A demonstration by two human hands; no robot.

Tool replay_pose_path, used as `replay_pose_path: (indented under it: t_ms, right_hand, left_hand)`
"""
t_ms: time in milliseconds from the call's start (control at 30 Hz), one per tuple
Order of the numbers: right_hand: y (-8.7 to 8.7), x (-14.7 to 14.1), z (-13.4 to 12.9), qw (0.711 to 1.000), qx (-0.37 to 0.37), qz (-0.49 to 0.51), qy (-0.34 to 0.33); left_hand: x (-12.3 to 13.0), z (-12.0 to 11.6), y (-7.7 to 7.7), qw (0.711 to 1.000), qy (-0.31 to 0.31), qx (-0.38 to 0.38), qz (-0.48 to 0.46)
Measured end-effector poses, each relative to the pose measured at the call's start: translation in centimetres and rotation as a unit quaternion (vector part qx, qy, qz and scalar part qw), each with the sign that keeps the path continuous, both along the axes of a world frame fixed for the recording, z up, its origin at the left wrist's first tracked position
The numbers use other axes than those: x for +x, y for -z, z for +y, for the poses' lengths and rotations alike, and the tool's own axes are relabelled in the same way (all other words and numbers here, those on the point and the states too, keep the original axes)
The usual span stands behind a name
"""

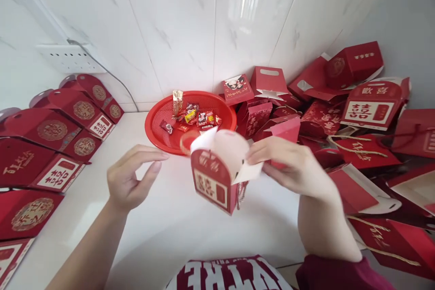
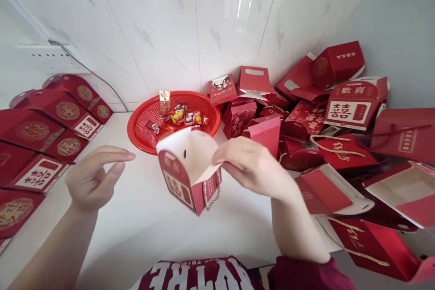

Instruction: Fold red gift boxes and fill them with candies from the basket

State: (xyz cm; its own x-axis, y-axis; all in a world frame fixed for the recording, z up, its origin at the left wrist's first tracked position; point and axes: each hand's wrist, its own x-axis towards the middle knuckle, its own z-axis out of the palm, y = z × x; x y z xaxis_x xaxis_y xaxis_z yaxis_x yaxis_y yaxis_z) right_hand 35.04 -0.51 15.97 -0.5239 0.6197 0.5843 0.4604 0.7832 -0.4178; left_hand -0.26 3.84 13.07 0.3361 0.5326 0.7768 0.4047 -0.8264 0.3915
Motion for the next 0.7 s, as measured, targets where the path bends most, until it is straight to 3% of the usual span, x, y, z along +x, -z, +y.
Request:
replay_pose_path:
  t_ms: [100, 200, 367, 467, 567, 700]
  right_hand:
    - [2.5, -2.4, 0.9, 0.995, -0.024, -0.067, -0.075]
    - [5.0, -4.2, 0.8, 0.988, -0.011, -0.113, -0.104]
    - [7.7, -4.7, -0.6, 0.99, 0.054, -0.131, -0.025]
    - [7.8, -3.9, -1.2, 0.986, 0.043, -0.16, -0.002]
    - [7.3, -3.3, -1.4, 0.982, -0.034, -0.178, -0.053]
    - [7.4, -3.3, -1.3, 0.977, -0.086, -0.184, -0.065]
  left_hand:
    - [-0.2, -0.4, -0.7, 1.0, 0.009, -0.014, 0.006]
    - [0.9, -1.1, -0.2, 0.991, 0.043, -0.085, 0.095]
    - [2.4, -2.0, 1.5, 0.939, 0.033, -0.219, 0.265]
    - [1.8, -2.1, 2.1, 0.931, 0.004, -0.272, 0.245]
    - [0.3, -2.1, 2.5, 0.919, -0.012, -0.347, 0.185]
    - [-1.4, -1.7, 4.4, 0.868, 0.01, -0.486, 0.102]
